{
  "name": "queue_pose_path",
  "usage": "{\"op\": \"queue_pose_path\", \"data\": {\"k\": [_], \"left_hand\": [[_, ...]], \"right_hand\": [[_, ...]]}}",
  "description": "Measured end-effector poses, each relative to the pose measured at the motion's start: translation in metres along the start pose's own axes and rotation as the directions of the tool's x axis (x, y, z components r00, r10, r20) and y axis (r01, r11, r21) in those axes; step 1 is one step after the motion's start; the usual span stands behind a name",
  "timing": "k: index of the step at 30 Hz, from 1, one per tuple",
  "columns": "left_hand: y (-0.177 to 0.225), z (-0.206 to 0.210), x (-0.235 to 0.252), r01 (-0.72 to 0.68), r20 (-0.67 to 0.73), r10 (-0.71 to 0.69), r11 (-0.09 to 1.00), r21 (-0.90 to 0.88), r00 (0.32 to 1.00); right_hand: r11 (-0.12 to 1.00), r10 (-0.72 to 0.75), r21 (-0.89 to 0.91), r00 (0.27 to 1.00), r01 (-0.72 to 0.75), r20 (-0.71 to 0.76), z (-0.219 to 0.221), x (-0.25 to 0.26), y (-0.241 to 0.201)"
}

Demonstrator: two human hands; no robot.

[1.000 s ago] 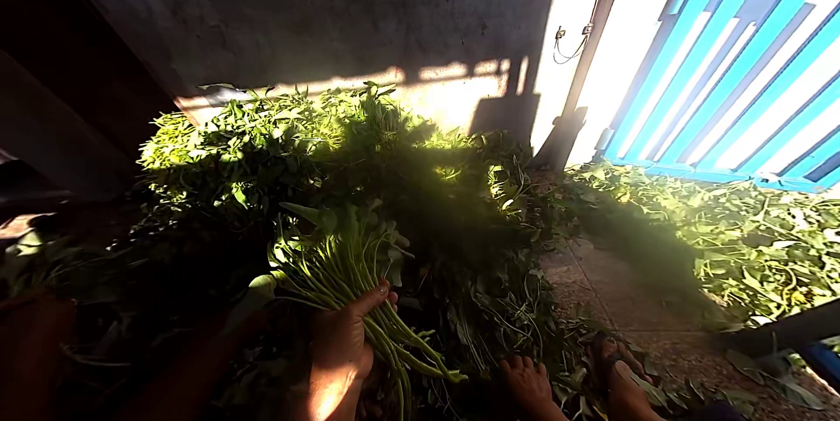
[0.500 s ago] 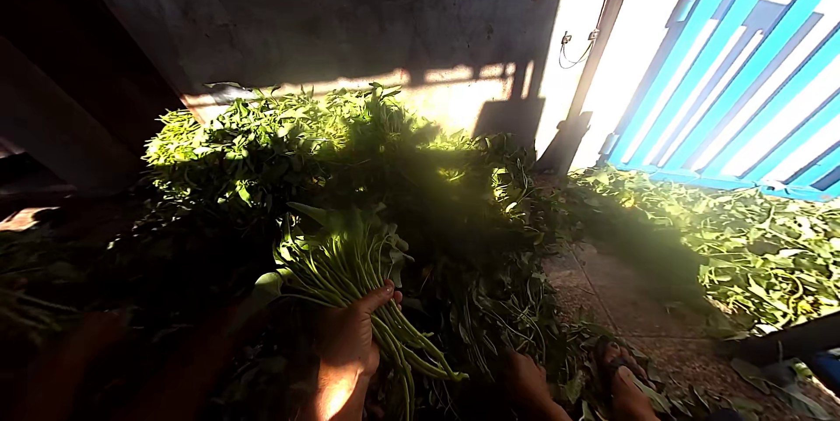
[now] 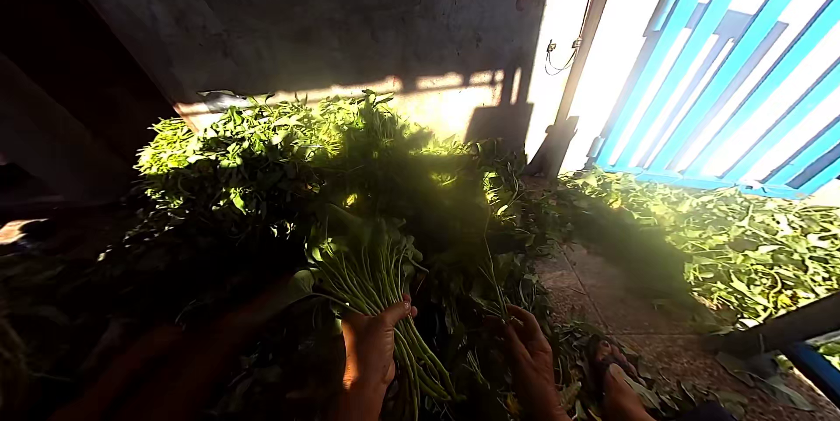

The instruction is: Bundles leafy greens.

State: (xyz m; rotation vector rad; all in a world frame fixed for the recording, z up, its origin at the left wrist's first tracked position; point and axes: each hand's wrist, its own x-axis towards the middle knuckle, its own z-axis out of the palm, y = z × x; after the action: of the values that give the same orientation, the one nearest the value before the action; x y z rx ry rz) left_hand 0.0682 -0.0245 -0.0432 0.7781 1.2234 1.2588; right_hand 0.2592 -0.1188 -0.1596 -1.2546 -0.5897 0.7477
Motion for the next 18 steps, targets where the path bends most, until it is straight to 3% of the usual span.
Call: {"op": "queue_pose_path", "data": {"k": [4,8,13,18], "left_hand": [[-0.013,0.003,-0.006,0.033,0.027,-0.034,0.999,0.037,0.999],[-0.022,0.010,-0.015,0.034,0.097,-0.038,0.998,0.049,0.995],[-0.021,0.014,-0.033,-0.017,0.204,0.001,0.997,0.072,0.979],[0.007,0.024,-0.053,-0.024,0.186,-0.011,0.982,0.186,0.983]], "right_hand": [[0.962,-0.272,-0.020,0.962,0.272,-0.006,0.019,-0.013,-0.004],[0.820,-0.492,-0.255,0.858,0.513,0.147,0.024,-0.031,-0.008],[0.644,-0.572,-0.396,0.756,0.655,0.320,0.033,-0.042,-0.004],[0.550,-0.598,-0.396,0.678,0.735,0.428,0.030,-0.037,-0.015]]}}
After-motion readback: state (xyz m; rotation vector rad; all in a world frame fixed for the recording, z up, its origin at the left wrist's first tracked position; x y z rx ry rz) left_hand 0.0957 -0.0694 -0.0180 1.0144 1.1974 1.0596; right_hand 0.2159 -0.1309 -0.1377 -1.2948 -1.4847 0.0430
